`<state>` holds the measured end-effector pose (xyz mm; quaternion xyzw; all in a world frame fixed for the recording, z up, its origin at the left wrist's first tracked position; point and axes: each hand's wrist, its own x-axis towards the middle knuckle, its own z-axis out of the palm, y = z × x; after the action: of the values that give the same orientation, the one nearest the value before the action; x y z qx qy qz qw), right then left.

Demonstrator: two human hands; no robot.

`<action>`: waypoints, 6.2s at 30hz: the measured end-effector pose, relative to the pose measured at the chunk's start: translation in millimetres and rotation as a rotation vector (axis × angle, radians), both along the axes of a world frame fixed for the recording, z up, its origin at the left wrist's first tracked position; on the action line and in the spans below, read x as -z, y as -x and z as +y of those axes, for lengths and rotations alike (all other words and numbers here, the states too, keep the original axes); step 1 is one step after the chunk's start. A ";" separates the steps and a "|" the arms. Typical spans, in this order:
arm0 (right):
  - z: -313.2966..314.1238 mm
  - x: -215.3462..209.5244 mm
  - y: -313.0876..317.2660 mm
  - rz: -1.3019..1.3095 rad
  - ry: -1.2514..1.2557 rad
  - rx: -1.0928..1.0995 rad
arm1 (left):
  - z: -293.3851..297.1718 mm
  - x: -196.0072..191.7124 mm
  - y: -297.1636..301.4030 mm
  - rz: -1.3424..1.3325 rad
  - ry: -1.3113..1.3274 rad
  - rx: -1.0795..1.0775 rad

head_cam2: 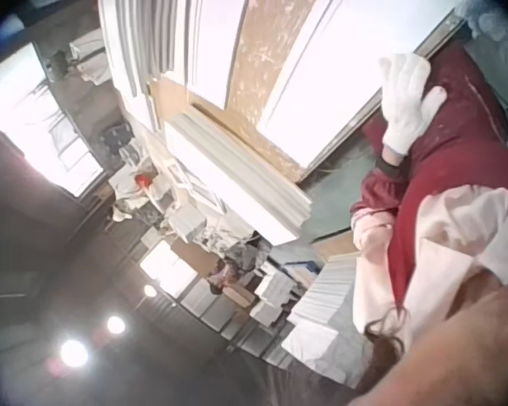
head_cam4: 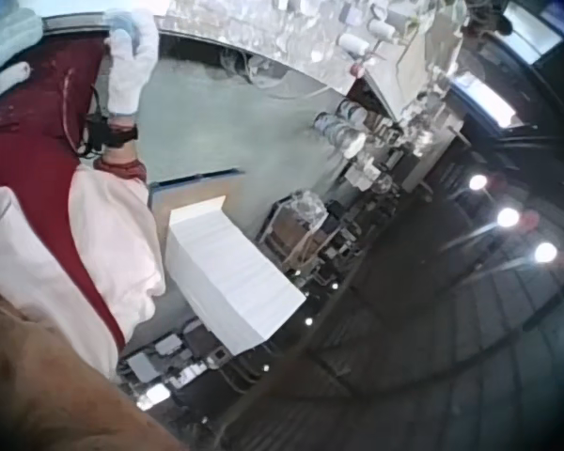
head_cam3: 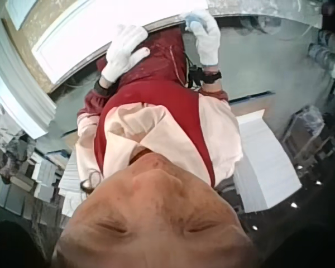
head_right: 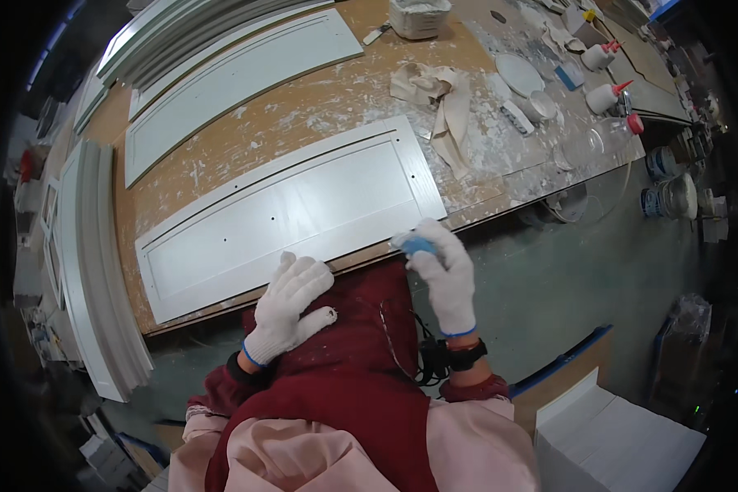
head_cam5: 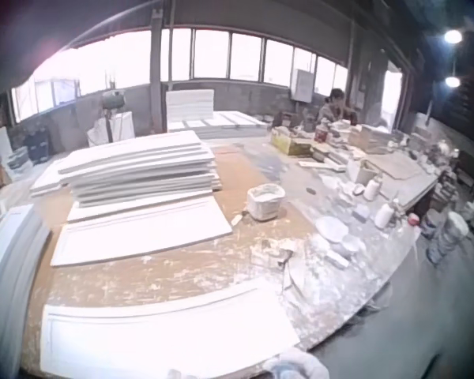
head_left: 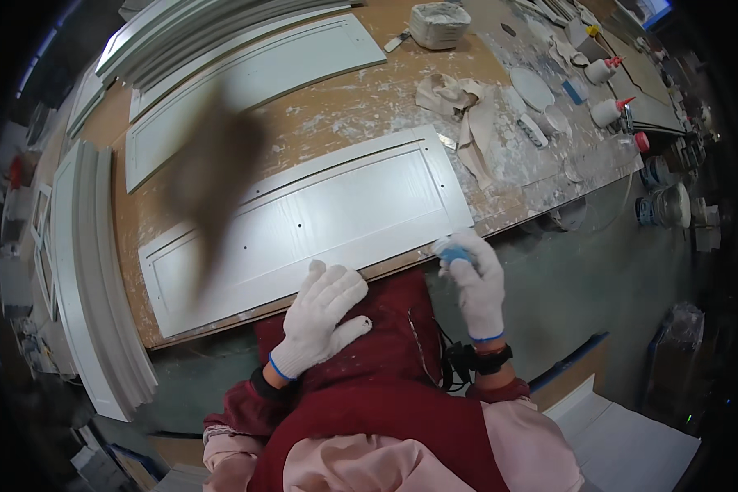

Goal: The recorder is inspecting and repairing white furniture panels by using a scraper tool to remove imperfections and wiping the surfaces with a cloth.

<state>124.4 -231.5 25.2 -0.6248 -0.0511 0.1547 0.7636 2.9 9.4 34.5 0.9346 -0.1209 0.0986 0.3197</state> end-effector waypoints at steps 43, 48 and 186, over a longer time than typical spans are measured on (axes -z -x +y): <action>53.2 -14.7 -220.9 -0.573 1.285 -0.500 | 32.6 14.9 -19.0 -0.023 -0.130 -0.266; 54.4 -16.8 -212.0 -0.654 1.327 -0.465 | 43.4 15.0 5.7 0.016 -0.137 -0.280; 195.4 5.7 98.8 -1.213 0.820 -0.654 | 97.8 51.8 152.4 -0.350 0.827 -1.366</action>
<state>25.6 -36.2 19.5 -0.7842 -0.5769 0.0102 0.2282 -149.6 107.2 -17.3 0.5797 0.4735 0.4529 0.4845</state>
